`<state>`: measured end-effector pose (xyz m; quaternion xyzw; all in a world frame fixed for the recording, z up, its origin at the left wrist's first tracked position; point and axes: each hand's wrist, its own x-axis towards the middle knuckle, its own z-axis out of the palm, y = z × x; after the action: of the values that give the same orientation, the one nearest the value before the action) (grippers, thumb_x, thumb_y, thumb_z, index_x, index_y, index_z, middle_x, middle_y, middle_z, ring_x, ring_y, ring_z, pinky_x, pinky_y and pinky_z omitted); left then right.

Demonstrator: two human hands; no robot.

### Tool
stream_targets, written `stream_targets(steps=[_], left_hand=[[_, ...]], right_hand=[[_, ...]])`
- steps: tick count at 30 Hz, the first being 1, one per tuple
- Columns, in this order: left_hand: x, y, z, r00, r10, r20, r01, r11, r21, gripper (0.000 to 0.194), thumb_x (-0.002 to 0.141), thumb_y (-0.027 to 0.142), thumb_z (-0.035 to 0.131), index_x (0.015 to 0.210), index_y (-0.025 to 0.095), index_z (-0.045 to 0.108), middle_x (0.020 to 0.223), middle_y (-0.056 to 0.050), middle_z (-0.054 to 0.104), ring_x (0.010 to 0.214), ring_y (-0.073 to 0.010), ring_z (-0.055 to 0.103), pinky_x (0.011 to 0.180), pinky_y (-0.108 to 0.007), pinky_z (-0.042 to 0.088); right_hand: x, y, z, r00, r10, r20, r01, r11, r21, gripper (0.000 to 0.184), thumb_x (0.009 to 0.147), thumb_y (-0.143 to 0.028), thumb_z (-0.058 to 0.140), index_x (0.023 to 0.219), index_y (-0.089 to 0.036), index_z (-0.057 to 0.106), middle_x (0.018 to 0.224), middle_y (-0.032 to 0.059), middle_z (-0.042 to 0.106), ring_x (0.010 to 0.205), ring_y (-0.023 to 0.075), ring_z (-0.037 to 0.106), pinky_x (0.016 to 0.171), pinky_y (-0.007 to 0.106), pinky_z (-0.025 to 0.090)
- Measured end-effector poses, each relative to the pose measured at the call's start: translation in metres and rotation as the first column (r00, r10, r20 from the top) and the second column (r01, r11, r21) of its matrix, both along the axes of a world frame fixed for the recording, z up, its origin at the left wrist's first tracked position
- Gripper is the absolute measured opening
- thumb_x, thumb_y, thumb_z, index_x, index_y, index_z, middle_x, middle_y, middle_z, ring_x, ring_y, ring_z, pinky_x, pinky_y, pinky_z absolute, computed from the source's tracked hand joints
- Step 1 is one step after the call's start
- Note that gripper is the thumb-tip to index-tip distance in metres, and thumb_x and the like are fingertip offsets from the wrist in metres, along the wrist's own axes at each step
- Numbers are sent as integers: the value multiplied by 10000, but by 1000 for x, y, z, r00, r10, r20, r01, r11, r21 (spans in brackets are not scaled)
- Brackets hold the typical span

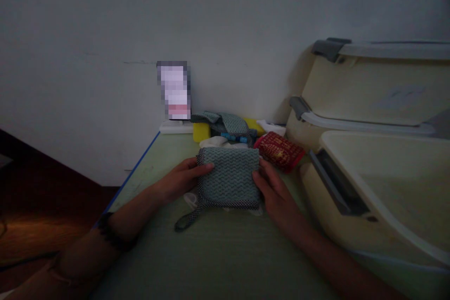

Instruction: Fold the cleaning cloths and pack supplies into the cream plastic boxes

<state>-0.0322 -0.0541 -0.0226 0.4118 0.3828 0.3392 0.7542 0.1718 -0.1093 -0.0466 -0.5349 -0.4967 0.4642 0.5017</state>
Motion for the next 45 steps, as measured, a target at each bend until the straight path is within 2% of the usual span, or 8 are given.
stream_targets(steps=[9, 16, 21, 28, 35, 39, 42, 45], left_hand=[[0, 0, -2, 1000, -12, -2, 12, 1000, -6, 219, 711, 221, 711, 902, 117, 688, 906, -85, 724, 890, -222, 655, 849, -319, 470], [0, 1, -4, 1000, -12, 27, 12, 1000, -1, 233, 660, 141, 726, 887, 119, 677, 904, -74, 723, 914, -223, 650, 896, -336, 455], [2, 0, -1, 997, 79, 25, -79, 997, -14, 222, 663, 92, 695, 880, 129, 663, 890, -72, 720, 882, -223, 657, 834, -321, 492], [3, 0, 0, 991, 136, -14, -134, 988, 76, 314, 689, 121, 694, 986, 177, 608, 979, -64, 693, 885, -214, 651, 760, -287, 523], [4, 2, -5, 967, 230, -109, -210, 963, 169, 384, 670, 176, 741, 950, 232, 485, 872, 3, 685, 767, -172, 653, 658, -275, 521], [6, 1, -3, 964, 255, -73, -238, 953, 187, 361, 687, 165, 721, 952, 229, 485, 875, 9, 677, 798, -164, 640, 675, -260, 509], [6, 3, 0, 959, 280, -48, -271, 952, 144, 297, 743, 175, 647, 1010, 222, 524, 809, 15, 662, 695, -135, 626, 581, -220, 491], [3, 7, 2, 953, 302, -25, -299, 951, 77, 247, 764, 157, 563, 1009, 188, 579, 768, -3, 653, 627, -129, 609, 535, -222, 480]], right_hand=[[0, -1, 3, 1000, 7, -20, -7, 1000, -24, 384, 837, -415, 499, 1190, -262, 490, 1249, 42, 564, 1176, 203, 500, 994, 378, 385], [0, -1, 3, 995, 5, -95, -10, 999, -49, 375, 830, -442, 493, 1157, -279, 409, 1103, 42, 607, 1021, 197, 577, 900, 377, 436], [1, 0, 1, 999, -6, -38, 6, 1000, 3, 248, 825, -446, 495, 978, -260, 437, 1052, 27, 568, 1024, 199, 534, 923, 367, 402], [-2, -2, 3, 991, 19, -131, -21, 1000, -8, 223, 835, -372, 472, 1016, -280, 380, 977, 26, 560, 897, 199, 556, 784, 356, 461], [-1, -4, 3, 995, -20, 93, 12, 996, 86, 117, 814, -273, 462, 923, -243, 490, 944, 17, 565, 877, 193, 533, 746, 334, 435], [0, -4, 3, 993, -41, 110, 35, 998, 57, 199, 808, -233, 416, 950, -233, 556, 977, 20, 593, 911, 202, 533, 768, 351, 426], [0, -3, 2, 998, -37, 50, 33, 996, 79, 284, 784, -181, 403, 1006, -228, 575, 1062, 26, 595, 987, 199, 529, 827, 357, 419], [0, -2, 1, 999, -35, -3, 35, 995, 94, 304, 766, -183, 433, 1039, -224, 558, 1008, 36, 614, 922, 195, 563, 750, 338, 458]])
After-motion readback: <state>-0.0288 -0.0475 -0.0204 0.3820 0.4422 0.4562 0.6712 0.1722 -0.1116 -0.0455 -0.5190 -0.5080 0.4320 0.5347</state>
